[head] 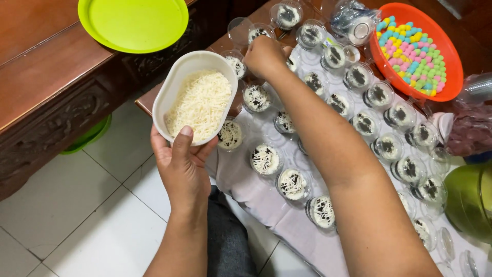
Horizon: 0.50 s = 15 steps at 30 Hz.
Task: Sprinkle grated cheese onto small dessert cups
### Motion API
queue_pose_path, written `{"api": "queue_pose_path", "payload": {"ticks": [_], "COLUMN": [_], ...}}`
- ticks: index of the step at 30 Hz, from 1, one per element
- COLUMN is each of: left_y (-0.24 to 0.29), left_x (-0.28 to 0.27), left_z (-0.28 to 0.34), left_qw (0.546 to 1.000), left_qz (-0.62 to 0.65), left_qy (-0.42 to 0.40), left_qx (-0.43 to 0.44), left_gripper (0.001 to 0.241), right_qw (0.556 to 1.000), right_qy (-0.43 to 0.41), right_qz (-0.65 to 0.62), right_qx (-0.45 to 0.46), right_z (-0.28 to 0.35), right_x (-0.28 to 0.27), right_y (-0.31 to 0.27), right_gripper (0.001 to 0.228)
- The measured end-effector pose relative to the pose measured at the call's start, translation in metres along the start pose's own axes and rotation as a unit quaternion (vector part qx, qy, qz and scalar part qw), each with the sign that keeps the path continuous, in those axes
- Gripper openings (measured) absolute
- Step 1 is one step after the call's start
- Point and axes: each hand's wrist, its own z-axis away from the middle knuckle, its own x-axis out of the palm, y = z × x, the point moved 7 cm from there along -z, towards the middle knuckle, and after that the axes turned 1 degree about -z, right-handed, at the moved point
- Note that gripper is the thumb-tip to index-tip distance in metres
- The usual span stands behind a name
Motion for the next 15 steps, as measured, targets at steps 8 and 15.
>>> {"api": "queue_pose_path", "payload": {"ticks": [8,15], "left_y": [-0.002,-0.011], "left_x": [0.002,-0.002], "left_z": [0.001,-0.005], "left_qw": [1.0,1.0], "left_qz": [-0.01,0.009], "left_qy": [-0.004,0.004], "left_qx": [-0.006,-0.021], "left_gripper": [0.073,0.075], "right_qw": [0.998,0.994], "right_qy": [0.01,0.017], "right_qz": [-0.003,-0.061], "right_qx": [-0.065,-0.084], "right_z": [-0.007,-0.008], "right_x": [-0.008,-0.024], "right_y": [0.0,0.011], "right_gripper": [0.013,0.015]}}
